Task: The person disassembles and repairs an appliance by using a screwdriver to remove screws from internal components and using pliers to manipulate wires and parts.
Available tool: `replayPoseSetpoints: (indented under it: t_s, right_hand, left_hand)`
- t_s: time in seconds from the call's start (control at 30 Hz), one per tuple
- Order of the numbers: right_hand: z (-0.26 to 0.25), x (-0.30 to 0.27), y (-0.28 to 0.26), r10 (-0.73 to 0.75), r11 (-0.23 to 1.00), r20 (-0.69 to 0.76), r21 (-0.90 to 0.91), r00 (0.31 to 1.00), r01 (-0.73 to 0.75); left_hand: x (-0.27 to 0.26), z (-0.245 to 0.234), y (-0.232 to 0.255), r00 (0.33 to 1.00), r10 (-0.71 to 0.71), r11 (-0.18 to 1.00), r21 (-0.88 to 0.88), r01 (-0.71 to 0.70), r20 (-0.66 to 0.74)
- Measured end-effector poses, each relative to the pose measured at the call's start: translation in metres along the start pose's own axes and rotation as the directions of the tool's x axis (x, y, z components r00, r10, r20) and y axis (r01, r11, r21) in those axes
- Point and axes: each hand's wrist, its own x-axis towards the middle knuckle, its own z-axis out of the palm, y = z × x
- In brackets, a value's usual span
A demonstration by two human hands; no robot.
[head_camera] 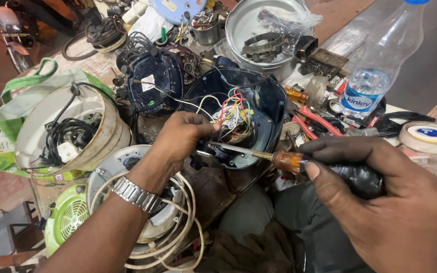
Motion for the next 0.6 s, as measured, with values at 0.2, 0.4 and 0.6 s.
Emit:
replayPoseSetpoints:
  t_s: [0.2,0.4,0.6]
  right_hand:
    - [0.007,-0.001,0.005,0.045,0.999,0.032,-0.004,0.998,-0.045]
    - [0.004,-0.013,-0.002,-0.088,0.984,0.294,-0.121,0.952,0.129]
    - [0.031,-0.026,0.006,-0.229,0.960,0.299,-0.086,0.926,0.266]
  left_hand:
    - [-0.001,0.001,0.003,1.000,0.011,0.999,0.048,-0.010,-0.023]
    - [0.002,0.000,-0.004,0.999,0.025,0.996,0.081,-0.022,-0.042]
    - [0.000,0.001,-0.003,0.998,0.042,0.998,0.047,-0.040,-0.039]
